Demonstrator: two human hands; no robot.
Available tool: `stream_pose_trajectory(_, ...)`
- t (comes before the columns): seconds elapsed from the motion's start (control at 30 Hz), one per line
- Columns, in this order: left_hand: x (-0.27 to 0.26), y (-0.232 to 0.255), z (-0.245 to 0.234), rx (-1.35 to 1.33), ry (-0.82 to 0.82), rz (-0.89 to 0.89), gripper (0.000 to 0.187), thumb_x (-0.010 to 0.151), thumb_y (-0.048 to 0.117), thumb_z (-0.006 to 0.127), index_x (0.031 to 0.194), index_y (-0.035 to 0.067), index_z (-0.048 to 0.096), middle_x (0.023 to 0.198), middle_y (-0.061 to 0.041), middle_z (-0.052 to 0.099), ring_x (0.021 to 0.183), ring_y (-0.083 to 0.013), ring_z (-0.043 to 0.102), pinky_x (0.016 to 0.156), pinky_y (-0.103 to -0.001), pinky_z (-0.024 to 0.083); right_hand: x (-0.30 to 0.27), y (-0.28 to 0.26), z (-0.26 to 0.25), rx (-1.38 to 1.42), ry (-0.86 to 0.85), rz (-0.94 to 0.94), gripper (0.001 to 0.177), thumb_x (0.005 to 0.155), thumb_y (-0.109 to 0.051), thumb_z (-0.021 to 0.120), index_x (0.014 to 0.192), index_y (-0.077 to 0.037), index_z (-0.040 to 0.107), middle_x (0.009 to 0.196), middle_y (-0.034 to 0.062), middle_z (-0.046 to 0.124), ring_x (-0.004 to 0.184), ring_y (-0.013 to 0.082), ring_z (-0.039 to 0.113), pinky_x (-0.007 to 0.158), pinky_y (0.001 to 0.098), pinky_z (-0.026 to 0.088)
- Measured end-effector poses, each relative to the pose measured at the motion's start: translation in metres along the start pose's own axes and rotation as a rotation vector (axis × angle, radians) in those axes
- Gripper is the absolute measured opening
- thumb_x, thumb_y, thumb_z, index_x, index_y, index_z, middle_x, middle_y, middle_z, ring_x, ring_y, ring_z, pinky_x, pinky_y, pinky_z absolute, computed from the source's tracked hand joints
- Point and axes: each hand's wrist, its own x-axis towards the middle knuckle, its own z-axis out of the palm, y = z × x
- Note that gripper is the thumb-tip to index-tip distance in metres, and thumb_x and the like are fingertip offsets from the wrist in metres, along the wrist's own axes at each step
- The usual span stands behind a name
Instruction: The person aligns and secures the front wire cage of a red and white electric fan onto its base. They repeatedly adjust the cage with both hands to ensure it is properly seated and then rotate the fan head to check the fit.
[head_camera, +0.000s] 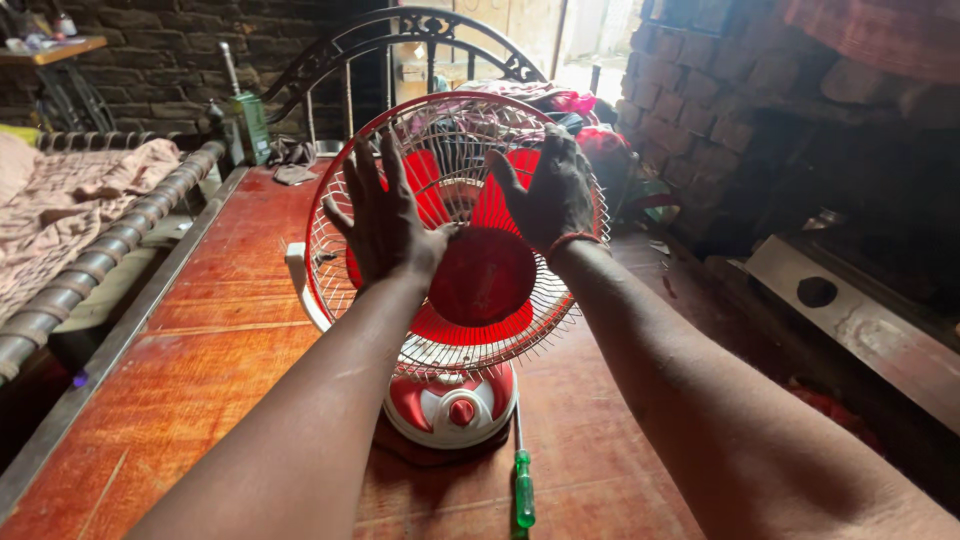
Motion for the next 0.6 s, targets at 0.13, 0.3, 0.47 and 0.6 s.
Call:
stream_pose_trajectory(0.13,-0.002,-0.003,0.003,0.033,0.012,0.041,0.140,0.063,0.057,0.094,0.163,0.025,0.002,0.171,-0.012,0.001,0.159,-0.0321,0.005,0.122,-0.069,0.009,0.001,-0.003,-0.001,0.004,-0.027,0.021,0.087,0.098,-0.061,0.064,0.141,0.012,0.045,0.137,0.0347,0.055,0.130,0.0468,0.054,0.111,0.0511,0.042)
stream_pose_trajectory(0.3,-0.008,-0.005,0.011,0.106,0.100,0.103,0.131,0.069,0.056,0.091,0.165,0.019,0.009,0.170,-0.017,-0.005,0.159,-0.0350,-0.001,0.123,-0.069,0.007,-0.006,-0.005,0.001,-0.018,-0.002,0.023,0.091,0.099,-0.062,0.063,0.146,0.013,0.041,0.147,0.0366,0.047,0.139,0.0478,0.046,0.117,0.0493,0.037)
stream_pose_trajectory(0.47,-0.015,0.003,0.013,0.095,0.038,-0.001,0.125,0.073,0.057,0.087,0.165,0.020,0.011,0.170,-0.015,-0.011,0.159,-0.0340,0.000,0.122,-0.069,0.009,-0.014,-0.010,0.005,0.016,-0.023,0.090,0.095,0.097,-0.063,0.059,0.153,0.009,0.033,0.157,0.0325,0.038,0.149,0.0441,0.033,0.122,0.0476,0.026)
stream_pose_trajectory(0.6,-0.018,0.005,0.013,0.101,0.061,-0.009,0.125,0.076,0.054,0.086,0.168,0.019,0.010,0.171,-0.014,-0.012,0.159,-0.0341,0.000,0.121,-0.069,0.009,-0.017,-0.010,0.009,0.061,-0.032,0.092,0.096,0.100,-0.063,0.055,0.156,0.010,0.028,0.161,0.0338,0.032,0.152,0.0443,0.027,0.124,0.0470,0.022)
